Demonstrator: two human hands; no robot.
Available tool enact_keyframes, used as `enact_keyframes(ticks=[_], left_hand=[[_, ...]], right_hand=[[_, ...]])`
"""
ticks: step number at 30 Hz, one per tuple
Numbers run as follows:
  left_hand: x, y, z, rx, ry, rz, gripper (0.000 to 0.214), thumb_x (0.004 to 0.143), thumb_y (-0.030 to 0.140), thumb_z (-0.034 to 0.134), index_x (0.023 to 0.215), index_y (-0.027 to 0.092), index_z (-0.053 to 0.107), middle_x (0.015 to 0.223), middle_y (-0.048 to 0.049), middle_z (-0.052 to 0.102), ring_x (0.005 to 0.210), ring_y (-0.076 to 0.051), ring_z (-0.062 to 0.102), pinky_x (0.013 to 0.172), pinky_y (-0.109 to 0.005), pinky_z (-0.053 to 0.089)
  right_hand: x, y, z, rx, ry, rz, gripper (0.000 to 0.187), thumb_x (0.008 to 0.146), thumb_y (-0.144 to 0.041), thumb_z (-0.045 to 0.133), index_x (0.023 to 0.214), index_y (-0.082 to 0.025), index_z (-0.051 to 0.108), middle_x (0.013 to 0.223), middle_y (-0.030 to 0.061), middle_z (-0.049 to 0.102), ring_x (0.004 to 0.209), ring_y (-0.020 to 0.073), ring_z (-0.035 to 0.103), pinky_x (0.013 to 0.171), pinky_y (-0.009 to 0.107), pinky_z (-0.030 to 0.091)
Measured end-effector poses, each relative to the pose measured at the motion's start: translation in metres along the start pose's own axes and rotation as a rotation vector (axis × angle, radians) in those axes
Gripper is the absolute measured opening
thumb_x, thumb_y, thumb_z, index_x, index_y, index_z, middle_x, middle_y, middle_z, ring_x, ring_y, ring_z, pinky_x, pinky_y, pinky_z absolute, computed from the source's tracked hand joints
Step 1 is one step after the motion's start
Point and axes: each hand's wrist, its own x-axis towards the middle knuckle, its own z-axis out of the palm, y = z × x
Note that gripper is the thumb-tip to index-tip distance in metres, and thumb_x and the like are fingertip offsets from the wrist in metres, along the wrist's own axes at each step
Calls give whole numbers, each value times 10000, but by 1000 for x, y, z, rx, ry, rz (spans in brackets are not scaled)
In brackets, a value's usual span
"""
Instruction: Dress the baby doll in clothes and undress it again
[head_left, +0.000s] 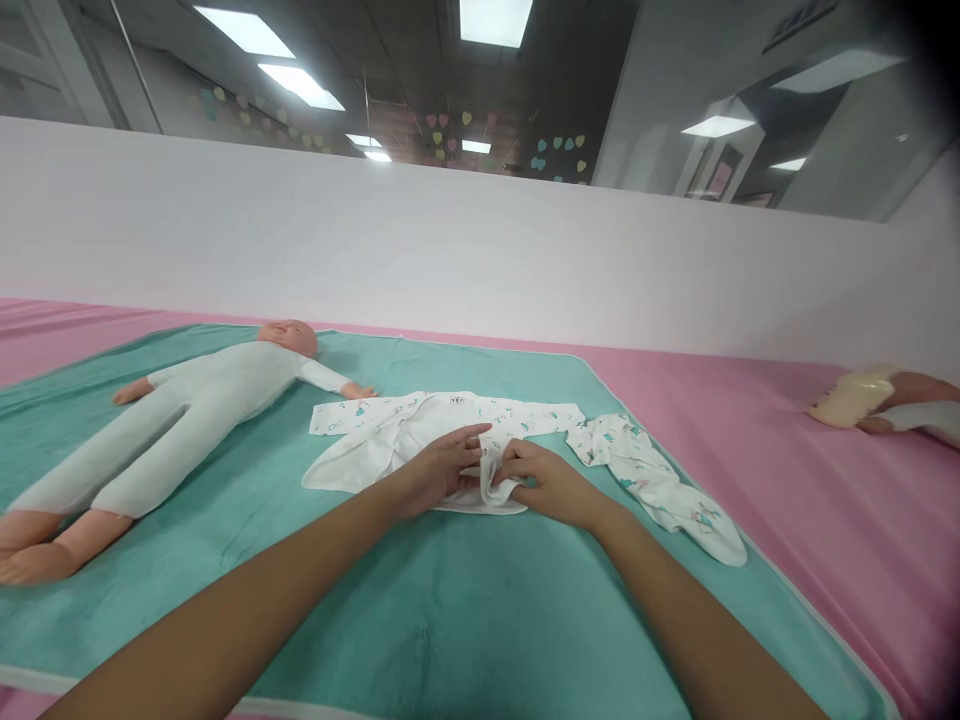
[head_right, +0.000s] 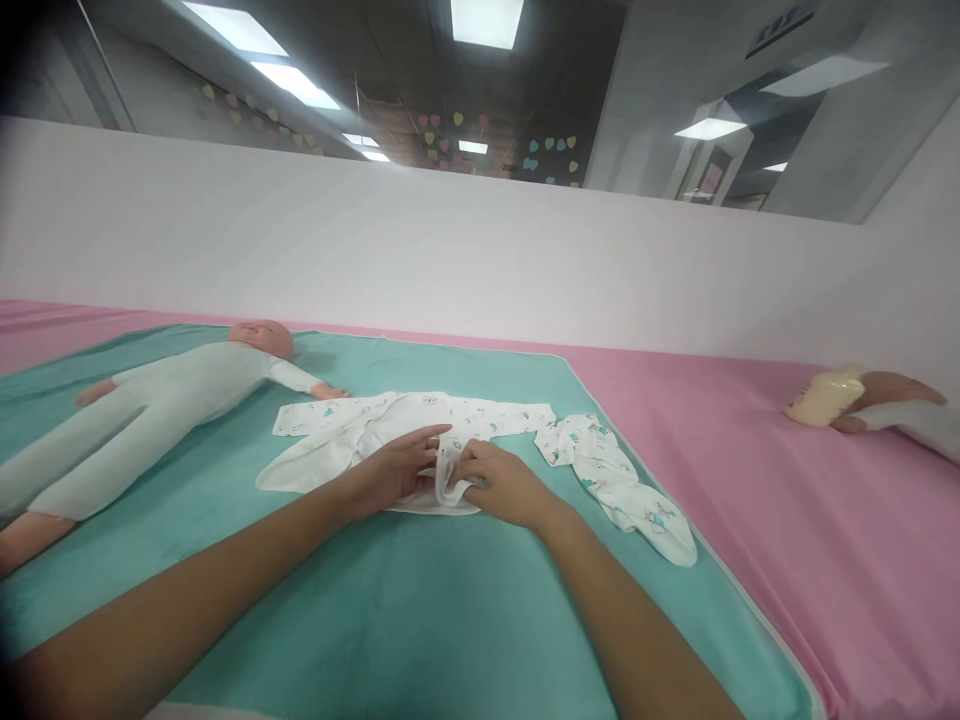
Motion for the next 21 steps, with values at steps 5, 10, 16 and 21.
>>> enact_keyframes(ticks=[5, 10, 16, 21], left_hand=[[5, -4, -15, 76, 133, 3, 475, 854, 315, 525, 1314, 225, 448, 1128, -90, 563, 911, -167, 579, 709, -282, 475], [8, -8, -21, 114, 277, 63, 396, 818, 306, 558, 1203, 215, 539, 1278, -90, 509, 970, -178, 582, 685, -267, 467], [12, -12, -19, 810, 507, 109, 237, 814, 233, 481, 1012, 180, 600, 994, -60, 633, 891, -187, 592, 768, -328, 465], [8, -13, -16, 1190, 466, 127, 317, 900, 377, 390, 1060, 227, 619, 802, -37, 625, 844, -217, 577, 769, -370, 442]], right_hand=[[0, -4, -1, 3, 10, -43, 288, 823, -225, 504, 1015, -340, 685, 1108, -14, 606, 1024, 187, 530, 881, 312, 416], [-3, -7, 1, 95, -94, 26, 244, 854, -390, 515, 925, -281, 721, 822, -2, 679, 755, 169, 599, 704, 281, 452], [1, 1, 1, 290, 65, 96, 316, 891, -466, 451, 1010, -286, 682, 1047, -17, 655, 976, 170, 591, 843, 284, 466], [12, 51, 11, 3, 284, 237, 471, 899, -508, 408, 1286, -259, 509, 1394, 22, 420, 1298, 198, 363, 1094, 376, 279]])
